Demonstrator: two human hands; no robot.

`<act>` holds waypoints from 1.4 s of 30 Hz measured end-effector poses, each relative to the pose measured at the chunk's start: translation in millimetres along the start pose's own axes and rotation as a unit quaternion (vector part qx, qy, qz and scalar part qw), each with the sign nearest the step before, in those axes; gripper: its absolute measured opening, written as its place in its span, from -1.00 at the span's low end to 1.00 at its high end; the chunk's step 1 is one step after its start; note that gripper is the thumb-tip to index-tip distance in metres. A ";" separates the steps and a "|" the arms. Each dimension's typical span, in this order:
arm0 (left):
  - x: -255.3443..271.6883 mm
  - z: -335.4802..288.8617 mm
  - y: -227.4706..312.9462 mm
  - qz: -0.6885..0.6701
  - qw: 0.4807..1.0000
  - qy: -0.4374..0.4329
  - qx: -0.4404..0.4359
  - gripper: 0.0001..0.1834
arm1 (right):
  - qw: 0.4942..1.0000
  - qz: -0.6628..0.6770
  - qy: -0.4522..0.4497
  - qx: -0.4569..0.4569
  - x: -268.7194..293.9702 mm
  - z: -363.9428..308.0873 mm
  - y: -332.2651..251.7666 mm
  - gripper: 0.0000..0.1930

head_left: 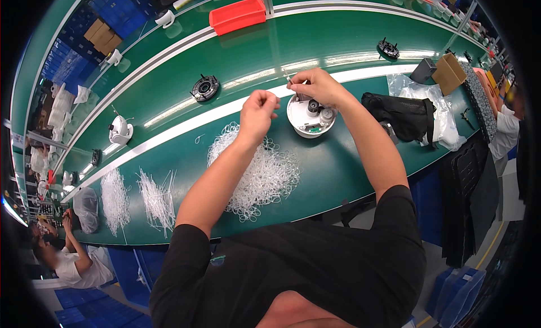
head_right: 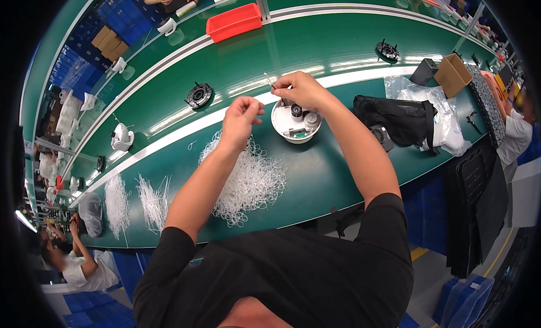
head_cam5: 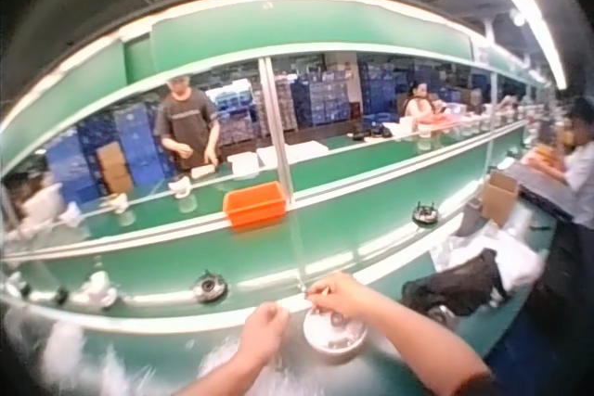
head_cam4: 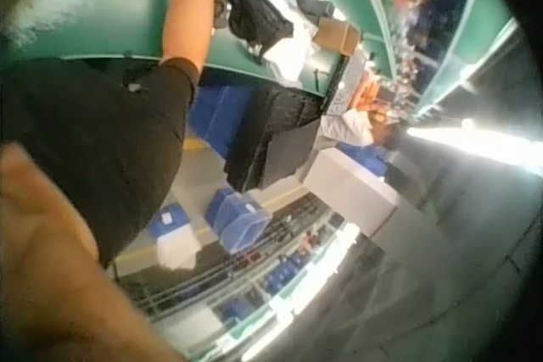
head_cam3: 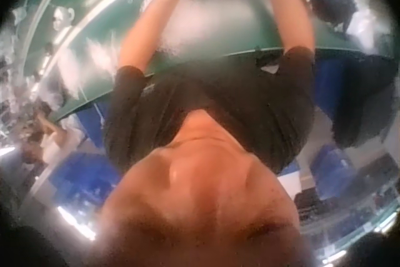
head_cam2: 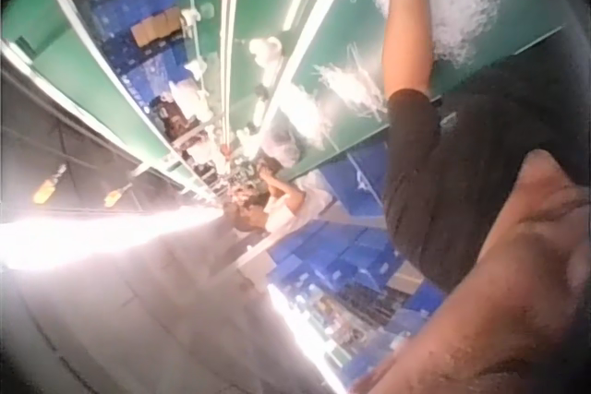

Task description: The person assembles small white electronic components on a green workbench. They repeatedly pick up white zip ties and small black parts, insert the zip ties into the components, and place the assembled units onto a white circular holder.

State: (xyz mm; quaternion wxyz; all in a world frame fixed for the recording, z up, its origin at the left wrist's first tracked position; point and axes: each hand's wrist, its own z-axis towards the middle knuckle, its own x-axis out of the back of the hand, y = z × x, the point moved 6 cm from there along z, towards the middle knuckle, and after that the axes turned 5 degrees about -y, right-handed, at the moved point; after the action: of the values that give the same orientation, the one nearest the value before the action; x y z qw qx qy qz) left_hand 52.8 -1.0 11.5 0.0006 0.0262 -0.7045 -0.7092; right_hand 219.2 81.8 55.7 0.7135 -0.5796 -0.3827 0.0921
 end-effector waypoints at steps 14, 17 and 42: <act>3.1 24.2 19.4 -0.019 0.996 0.056 -0.070 -0.90 | 0.989 -0.143 0.026 0.016 -9.1 0.1 -20.2 -0.81; 4.8 26.7 17.9 0.073 0.992 0.056 -0.085 -0.90 | 0.989 -0.144 0.008 -0.006 -9.9 -2.0 -27.6 -0.77; -19.1 33.8 3.4 0.155 0.985 -0.073 -0.012 -0.86 | 0.990 0.089 -0.111 0.012 3.3 -5.6 -4.0 -0.77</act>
State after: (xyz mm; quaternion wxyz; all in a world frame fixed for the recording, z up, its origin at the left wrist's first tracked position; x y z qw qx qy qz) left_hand 70.5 33.4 15.8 0.0598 -0.1352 -0.6894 -0.7091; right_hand 223.8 78.2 60.5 0.6626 -0.5889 -0.4050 0.2238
